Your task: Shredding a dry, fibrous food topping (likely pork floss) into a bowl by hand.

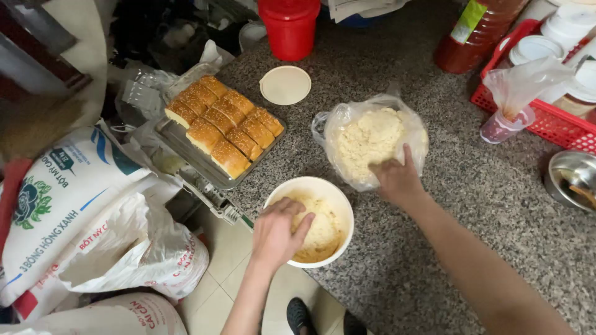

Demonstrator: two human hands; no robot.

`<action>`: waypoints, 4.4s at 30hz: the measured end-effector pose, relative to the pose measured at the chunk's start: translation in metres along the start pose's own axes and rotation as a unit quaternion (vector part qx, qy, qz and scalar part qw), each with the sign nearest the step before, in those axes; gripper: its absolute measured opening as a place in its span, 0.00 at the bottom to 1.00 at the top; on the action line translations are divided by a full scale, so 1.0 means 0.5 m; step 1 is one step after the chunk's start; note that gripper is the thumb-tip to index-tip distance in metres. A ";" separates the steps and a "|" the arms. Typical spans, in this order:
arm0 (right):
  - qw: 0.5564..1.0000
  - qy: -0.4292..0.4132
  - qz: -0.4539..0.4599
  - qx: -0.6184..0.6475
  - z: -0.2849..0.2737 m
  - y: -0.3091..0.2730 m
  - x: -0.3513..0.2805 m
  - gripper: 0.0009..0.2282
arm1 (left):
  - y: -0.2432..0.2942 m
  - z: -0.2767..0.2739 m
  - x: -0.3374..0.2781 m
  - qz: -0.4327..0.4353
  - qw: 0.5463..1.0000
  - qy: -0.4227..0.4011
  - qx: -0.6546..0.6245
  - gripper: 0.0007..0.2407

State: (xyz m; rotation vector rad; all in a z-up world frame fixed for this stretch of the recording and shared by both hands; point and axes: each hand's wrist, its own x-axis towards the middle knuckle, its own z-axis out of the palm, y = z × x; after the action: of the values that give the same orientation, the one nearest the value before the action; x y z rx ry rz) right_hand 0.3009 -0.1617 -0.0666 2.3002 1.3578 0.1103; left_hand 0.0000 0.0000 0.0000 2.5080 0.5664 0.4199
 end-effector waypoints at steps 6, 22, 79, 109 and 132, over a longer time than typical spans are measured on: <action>0.979 0.061 -0.095 0.169 -0.012 0.041 -0.112 0.10 | 0.074 0.013 0.001 -0.054 0.997 -0.029 0.055 0.16; 0.852 -0.296 -0.087 0.423 0.041 0.143 -0.442 0.24 | 0.233 0.091 -0.053 -0.087 0.985 -0.125 0.087 0.19; 0.247 -0.201 -0.038 0.947 -0.138 0.037 -0.345 0.15 | 0.356 0.171 -0.109 -0.105 0.875 0.072 -0.467 0.14; 0.450 0.065 -0.017 0.890 -0.132 -0.068 -0.326 0.08 | 0.298 0.173 -0.098 -0.072 0.934 0.209 -0.280 0.07; 0.545 0.067 -0.033 0.835 -0.156 -0.066 -0.340 0.03 | 0.278 0.203 -0.089 -0.081 0.929 0.236 -0.272 0.03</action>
State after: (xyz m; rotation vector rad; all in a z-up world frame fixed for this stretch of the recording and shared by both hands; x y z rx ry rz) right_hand 0.1647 -0.2651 0.0160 3.5155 1.9276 -1.9074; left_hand 0.0450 -0.1715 -0.0125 1.8126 0.7136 0.9822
